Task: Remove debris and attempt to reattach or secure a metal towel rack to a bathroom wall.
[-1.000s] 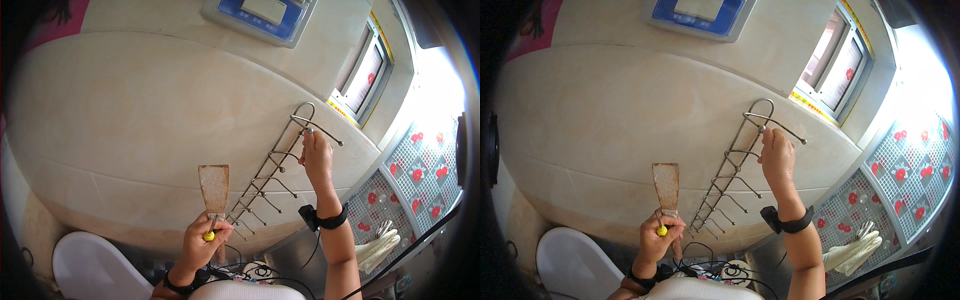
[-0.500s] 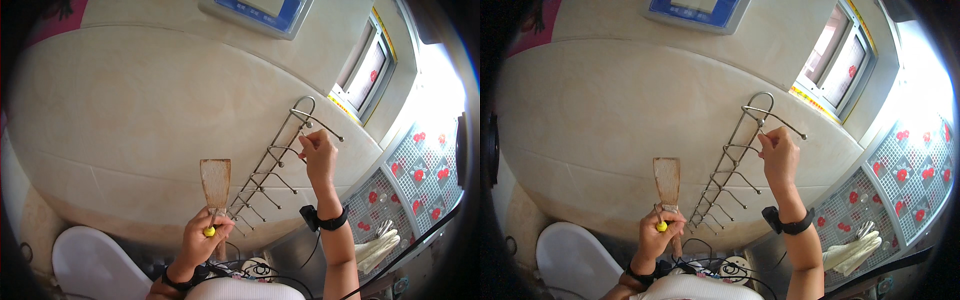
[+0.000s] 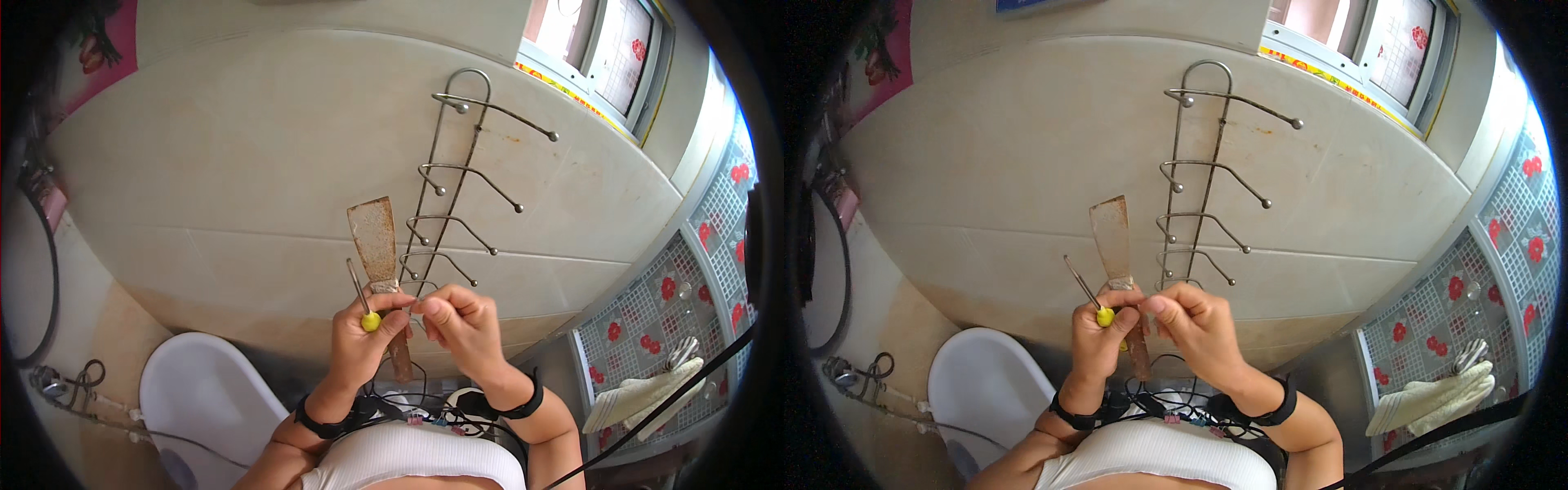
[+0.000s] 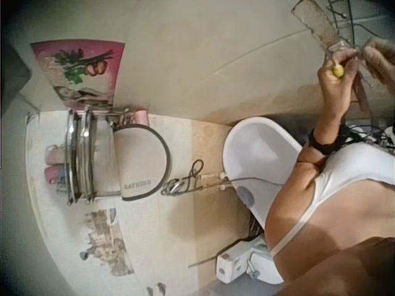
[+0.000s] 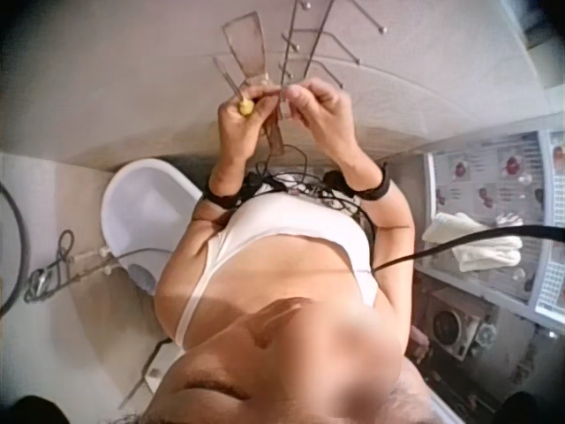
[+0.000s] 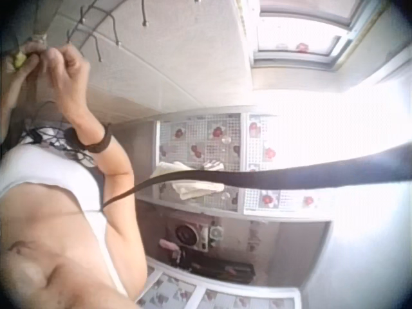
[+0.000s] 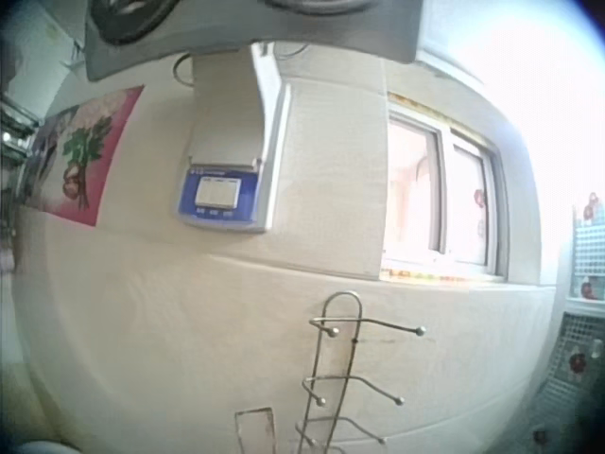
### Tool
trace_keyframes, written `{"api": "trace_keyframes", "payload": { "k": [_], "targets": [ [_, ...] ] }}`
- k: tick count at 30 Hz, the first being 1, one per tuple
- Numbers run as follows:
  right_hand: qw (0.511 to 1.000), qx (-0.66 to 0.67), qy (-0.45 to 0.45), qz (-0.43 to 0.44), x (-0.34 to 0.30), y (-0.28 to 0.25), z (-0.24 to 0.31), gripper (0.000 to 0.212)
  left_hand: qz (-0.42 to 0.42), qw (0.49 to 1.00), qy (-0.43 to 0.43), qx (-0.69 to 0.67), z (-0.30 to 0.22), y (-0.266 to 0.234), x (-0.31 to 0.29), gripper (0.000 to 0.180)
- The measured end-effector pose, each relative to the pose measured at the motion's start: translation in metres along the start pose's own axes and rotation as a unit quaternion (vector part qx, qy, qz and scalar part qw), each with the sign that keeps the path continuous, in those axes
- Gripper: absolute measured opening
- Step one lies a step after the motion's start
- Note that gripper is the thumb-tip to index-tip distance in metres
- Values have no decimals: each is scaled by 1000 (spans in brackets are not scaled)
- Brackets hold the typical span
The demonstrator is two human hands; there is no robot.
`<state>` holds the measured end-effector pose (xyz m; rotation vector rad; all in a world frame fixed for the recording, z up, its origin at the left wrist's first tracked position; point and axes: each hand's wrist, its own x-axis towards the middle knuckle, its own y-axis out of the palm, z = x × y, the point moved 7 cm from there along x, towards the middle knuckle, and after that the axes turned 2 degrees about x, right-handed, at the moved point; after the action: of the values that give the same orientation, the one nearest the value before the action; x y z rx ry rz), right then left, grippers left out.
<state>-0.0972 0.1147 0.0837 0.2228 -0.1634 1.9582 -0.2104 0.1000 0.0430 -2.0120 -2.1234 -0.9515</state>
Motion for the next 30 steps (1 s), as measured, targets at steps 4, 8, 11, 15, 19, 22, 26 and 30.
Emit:
{"api": "trace_keyframes", "payload": {
  "k": [4, 8, 11, 15, 19, 22, 26, 30],
  "targets": [
    [997, 32, -6, 66, -15, -4, -14, 25, -3, 992, 4, 122, -3, 12, -18, 13],
    [991, 86, -2, 102, -28, -9, -17, 26, -22, 988, -16, 151, -5, 24, -37, 11],
    [977, 131, 40, 162, -37, -8, -28, 27, -56, 993, -48, 90, 0, 27, -53, 15],
    [951, 224, 35, 212, -56, -6, -45, 30, -70, 982, 1, 173, -12, 36, -65, 11],
    [942, 159, 39, 293, -76, 3, -52, 64, -126, 962, 7, 240, -14, 42, -73, 11],
    [928, 217, 34, 301, -75, -8, -52, 63, -93, 957, -21, 276, -7, 56, -73, 12],
    [929, 188, 61, 313, -76, -20, -52, 52, -77, 976, -40, 201, -5, 72, -67, 9],
    [936, 214, 42, 275, -67, -39, -57, 47, -80, 958, 72, 266, -23, 72, -54, 9]
  ]
}}
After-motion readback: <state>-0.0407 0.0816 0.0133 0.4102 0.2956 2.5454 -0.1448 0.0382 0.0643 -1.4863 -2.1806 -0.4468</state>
